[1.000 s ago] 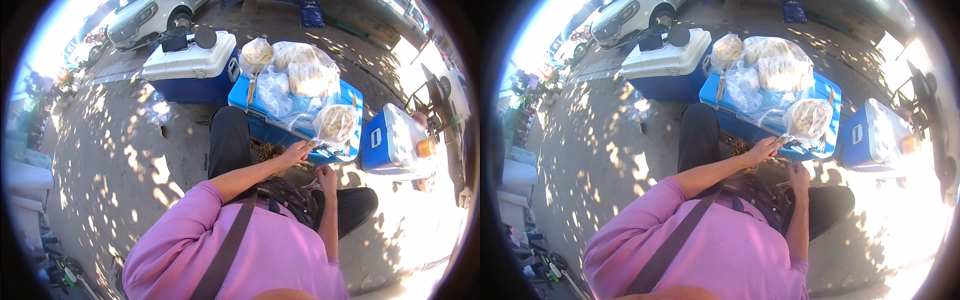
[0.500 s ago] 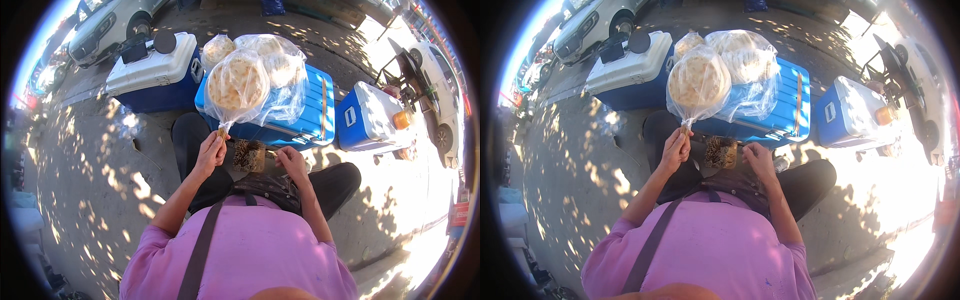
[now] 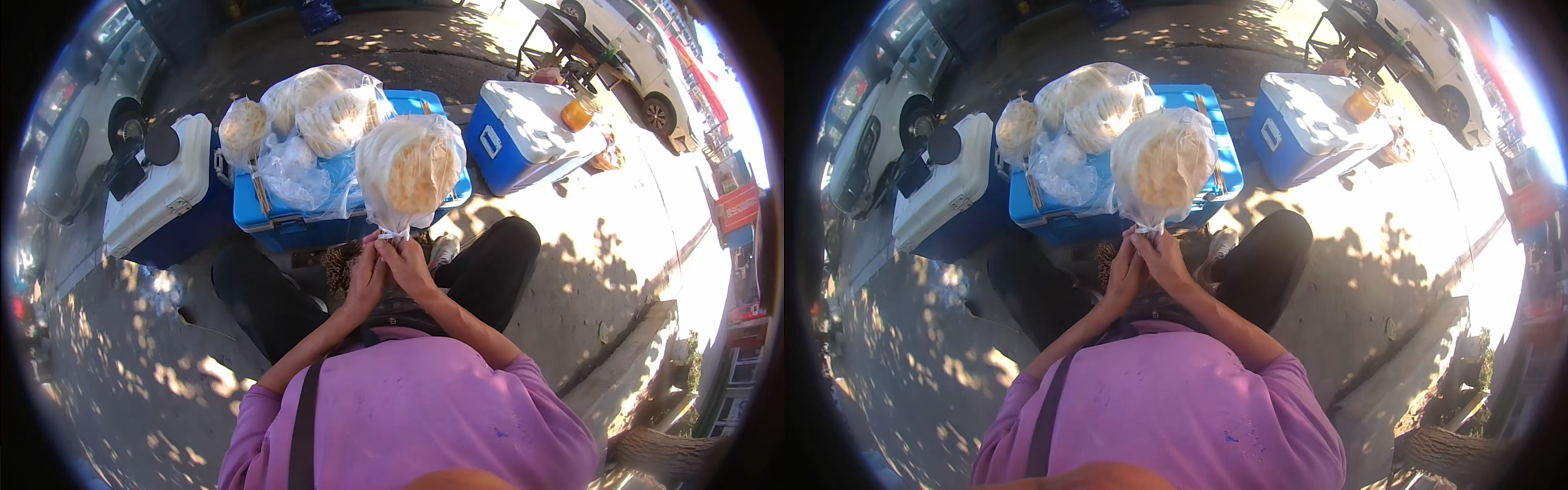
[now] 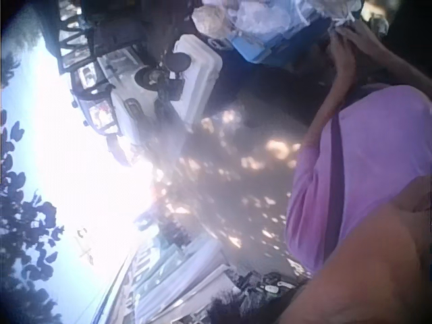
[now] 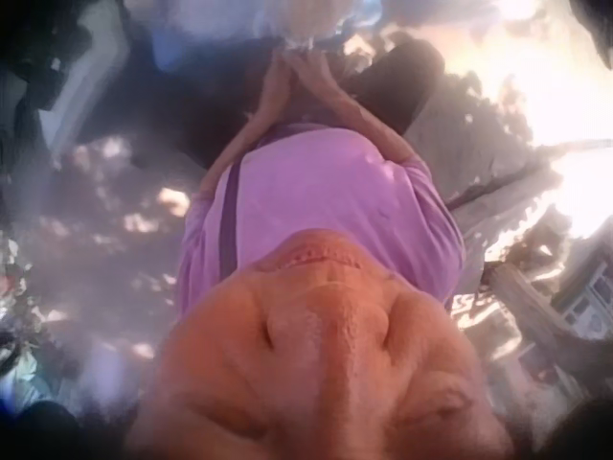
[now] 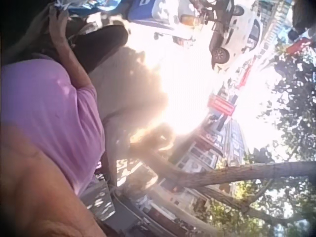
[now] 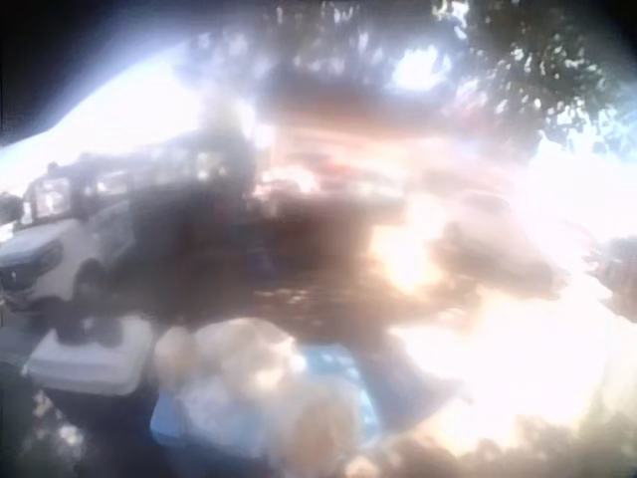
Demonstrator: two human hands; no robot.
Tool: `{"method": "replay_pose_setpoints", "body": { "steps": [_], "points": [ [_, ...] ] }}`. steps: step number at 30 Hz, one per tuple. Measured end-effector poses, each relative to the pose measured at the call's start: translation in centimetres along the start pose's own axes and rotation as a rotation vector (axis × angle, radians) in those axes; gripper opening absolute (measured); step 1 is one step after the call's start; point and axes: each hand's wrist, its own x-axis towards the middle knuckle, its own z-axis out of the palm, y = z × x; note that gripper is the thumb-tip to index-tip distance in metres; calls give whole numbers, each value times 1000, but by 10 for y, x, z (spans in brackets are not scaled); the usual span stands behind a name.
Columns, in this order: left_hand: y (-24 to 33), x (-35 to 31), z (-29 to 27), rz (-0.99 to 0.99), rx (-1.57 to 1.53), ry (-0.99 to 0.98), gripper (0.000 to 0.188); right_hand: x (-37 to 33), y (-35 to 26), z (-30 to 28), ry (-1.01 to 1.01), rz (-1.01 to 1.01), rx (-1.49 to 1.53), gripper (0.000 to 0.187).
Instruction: The person sits on the ground and assembles round flatbreads onto wooden skewers, then places them into plastic bags. The person handles the flatbreads and skewers by hand, repeatedly picking up items and packaging them.
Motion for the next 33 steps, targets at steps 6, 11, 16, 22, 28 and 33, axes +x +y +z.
{"method": "replay_pose_setpoints", "body": {
  "steps": [6,11,16,22,28,33],
  "points": [
    [7,11,10,-40,-37,-305,33,32,-13,-64,147,47,335,22],
    [-25,-9,-5,-327,-89,-433,32,72,-22,-163,257,194,400,24],
    [-47,-15,-16,-601,-234,-462,32,141,-15,-282,339,197,372,26],
    [-55,-10,6,-693,-281,-585,32,184,71,-403,550,257,50,20],
    [-77,-20,16,-714,-235,-589,33,211,118,-455,744,268,54,21],
    [-87,-25,23,-717,-189,-610,35,263,145,-504,723,156,129,23]
  ]
}}
